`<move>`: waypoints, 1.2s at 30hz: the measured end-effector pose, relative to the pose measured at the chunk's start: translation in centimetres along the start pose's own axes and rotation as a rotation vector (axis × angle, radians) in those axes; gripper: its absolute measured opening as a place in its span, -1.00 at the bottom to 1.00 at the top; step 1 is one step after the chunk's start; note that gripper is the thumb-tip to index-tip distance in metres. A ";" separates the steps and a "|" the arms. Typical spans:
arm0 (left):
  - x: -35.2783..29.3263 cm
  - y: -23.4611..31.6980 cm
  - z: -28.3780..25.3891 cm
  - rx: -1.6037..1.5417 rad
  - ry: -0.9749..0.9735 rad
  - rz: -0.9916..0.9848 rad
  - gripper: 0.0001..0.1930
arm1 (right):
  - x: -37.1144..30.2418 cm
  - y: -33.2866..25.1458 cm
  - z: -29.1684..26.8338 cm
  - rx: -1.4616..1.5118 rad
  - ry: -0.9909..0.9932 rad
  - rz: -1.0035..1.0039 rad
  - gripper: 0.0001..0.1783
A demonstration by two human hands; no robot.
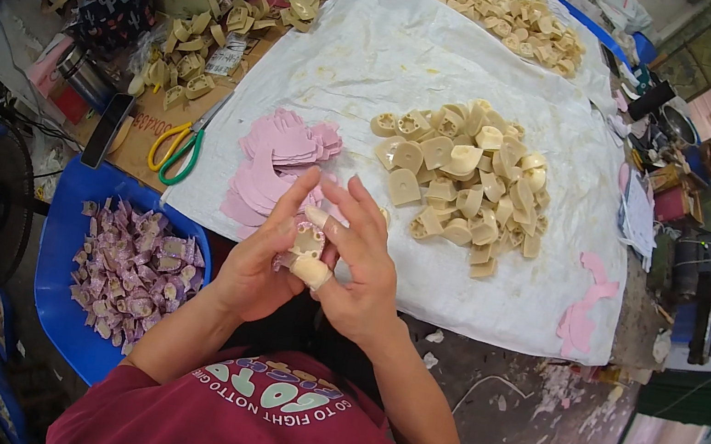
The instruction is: The person wraps small, beige, heart-shaped items with pink wrappers by hand. They pick up a wrapper and an item, fold the wrapper around the item, and place the finished product into a blue bin. The process is repeated continuously throughout the video.
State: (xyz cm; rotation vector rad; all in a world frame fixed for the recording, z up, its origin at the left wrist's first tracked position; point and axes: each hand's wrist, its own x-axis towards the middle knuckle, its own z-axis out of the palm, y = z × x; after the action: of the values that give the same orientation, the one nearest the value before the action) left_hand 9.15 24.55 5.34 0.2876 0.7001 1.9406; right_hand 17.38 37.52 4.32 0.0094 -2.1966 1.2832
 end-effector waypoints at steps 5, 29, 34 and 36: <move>0.3 0.0 0.1 -0.074 -0.053 0.002 -0.17 | -0.2 0.4 -0.3 0.010 0.010 -0.018 -0.44; 1.5 3.3 -1.7 1.685 -0.299 0.672 -0.13 | -0.8 0.1 -1.7 0.202 -0.008 0.636 -0.81; 1.1 3.9 -2.7 1.726 -0.324 0.657 -0.34 | -0.6 -0.2 -2.3 0.598 -0.002 0.685 -0.81; 1.2 3.8 -1.9 1.766 -0.313 0.710 -0.43 | -0.4 -0.5 -2.3 0.560 -0.001 0.648 -0.80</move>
State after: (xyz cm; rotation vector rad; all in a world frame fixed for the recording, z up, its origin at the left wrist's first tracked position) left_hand 4.85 23.71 5.94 2.0276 2.1032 1.1889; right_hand 19.01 38.96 5.37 -0.5160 -1.8204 2.2126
